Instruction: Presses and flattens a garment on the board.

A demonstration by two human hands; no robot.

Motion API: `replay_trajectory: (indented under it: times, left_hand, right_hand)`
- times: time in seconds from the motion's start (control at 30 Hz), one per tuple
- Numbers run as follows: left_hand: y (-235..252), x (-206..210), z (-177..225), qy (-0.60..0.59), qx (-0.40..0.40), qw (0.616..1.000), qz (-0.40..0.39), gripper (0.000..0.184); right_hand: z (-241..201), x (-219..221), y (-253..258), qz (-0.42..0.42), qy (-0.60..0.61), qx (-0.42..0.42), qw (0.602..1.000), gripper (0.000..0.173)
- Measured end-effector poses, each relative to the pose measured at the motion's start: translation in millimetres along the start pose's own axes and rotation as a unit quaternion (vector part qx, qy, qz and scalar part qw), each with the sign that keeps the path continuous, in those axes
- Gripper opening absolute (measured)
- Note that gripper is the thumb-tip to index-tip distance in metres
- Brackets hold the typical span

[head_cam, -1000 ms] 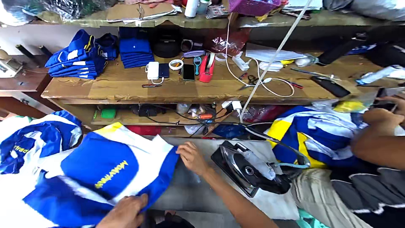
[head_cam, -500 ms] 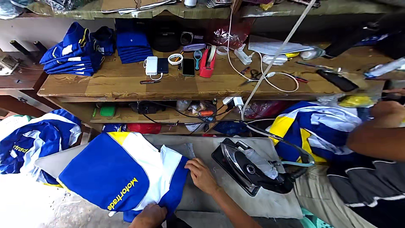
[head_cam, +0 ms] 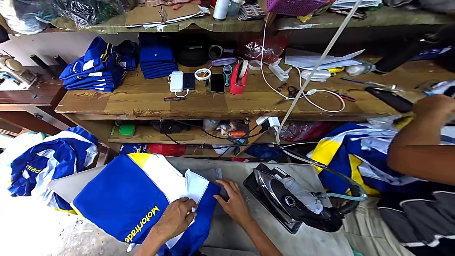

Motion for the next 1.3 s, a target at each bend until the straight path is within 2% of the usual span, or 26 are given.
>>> replay_trajectory:
  times: [0.07, 0.13, 0.2, 0.27, 0.3, 0.37, 0.43, 0.47, 0.53, 0.67, 0.77, 0.87, 0.97, 1.07, 1.13, 1.23, 1.27, 1.3]
  left_hand:
    - [5.9, -6.8, -1.3, 0.003, 0.021, 0.997, 0.079, 0.031]
    - [15.3, -21.4, -2.4, -0.013, 0.024, 0.995, 0.095, 0.048]
    - [33.4, -61.6, -3.1, -0.038, 0.002, 0.996, 0.085, 0.069]
    - [60.1, -124.9, -1.9, -0.073, -0.031, 0.993, 0.086, 0.079]
    - [72.3, -159.4, -1.3, -0.090, -0.049, 0.989, 0.106, 0.077]
    - [85.2, -214.9, 0.8, -0.090, -0.072, 0.974, 0.195, 0.072]
    - [80.3, -239.7, 12.5, -0.048, -0.053, 0.955, 0.289, 0.058]
    - [73.8, -237.2, 19.8, -0.029, -0.032, 0.949, 0.312, 0.047]
    - [65.4, -204.6, 20.8, 0.006, 0.010, 0.948, 0.319, 0.033]
    - [44.0, -65.3, -17.8, 0.050, 0.033, 0.962, 0.265, 0.033]
    - [1.3, 9.2, -5.1, 0.084, 0.083, 0.960, 0.253, 0.033]
    - [-21.7, 57.8, 15.9, 0.148, 0.119, 0.956, 0.222, 0.043]
    - [-25.0, 81.3, 16.0, 0.207, 0.096, 0.942, 0.245, 0.050]
    - [-23.1, 89.8, 10.8, 0.190, 0.066, 0.950, 0.238, 0.035]
    - [-22.4, 95.1, 13.7, 0.120, 0.076, 0.974, 0.179, 0.029]
    - [-15.4, 91.1, 16.9, -0.018, 0.081, 0.997, 0.002, 0.036]
    - [-12.7, 79.9, 17.9, -0.045, 0.092, 0.995, -0.005, 0.037]
    - [-9.7, 60.9, 18.2, -0.046, 0.099, 0.993, 0.039, 0.036]
  right_hand:
    - [5.5, -2.1, 3.9, -0.020, 0.005, 0.051, 0.998, 0.063]
    - [8.6, -3.5, 8.2, -0.042, 0.020, 0.072, 0.996, 0.063]
    - [10.3, -2.4, 10.2, -0.063, 0.030, 0.085, 0.994, 0.058]
    - [9.3, -0.7, 8.9, -0.074, 0.032, 0.091, 0.993, 0.054]
    - [8.1, 0.1, 9.3, -0.073, 0.032, 0.093, 0.992, 0.053]
    - [6.1, 1.3, 11.1, -0.065, 0.028, 0.098, 0.993, 0.051]
    - [4.4, -0.4, 12.3, -0.057, 0.026, 0.101, 0.993, 0.049]
    - [4.5, -0.5, 9.4, -0.057, 0.028, 0.104, 0.993, 0.048]
    - [8.5, -0.1, 3.5, -0.052, 0.046, 0.106, 0.992, 0.045]
    - [19.2, -1.9, -3.8, -0.050, 0.093, 0.133, 0.985, 0.042]
    - [14.5, -3.1, -4.5, -0.057, 0.098, 0.140, 0.984, 0.041]
    - [7.9, -3.3, -7.4, -0.060, 0.084, 0.125, 0.987, 0.043]
    - [4.3, -2.7, -14.1, -0.058, 0.075, 0.125, 0.988, 0.047]
    - [6.9, -1.5, -25.9, -0.030, 0.085, 0.130, 0.987, 0.051]
    - [8.7, -0.5, -35.3, -0.008, 0.121, 0.146, 0.982, 0.059]
    - [8.7, 0.0, -45.5, 0.019, 0.179, 0.171, 0.969, 0.075]
    - [8.1, -0.4, -47.4, 0.020, 0.187, 0.180, 0.966, 0.079]
    - [7.0, -1.1, -47.9, 0.016, 0.189, 0.189, 0.963, 0.081]
Point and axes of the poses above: each hand's wrist, its own y-axis towards the middle knuckle, its own x-axis out of the palm, z = x × y, the point moved 6 cm from there along y, towards the middle knuckle, and after that the axes turned 4 degrees about y, right-handed, at the moved point
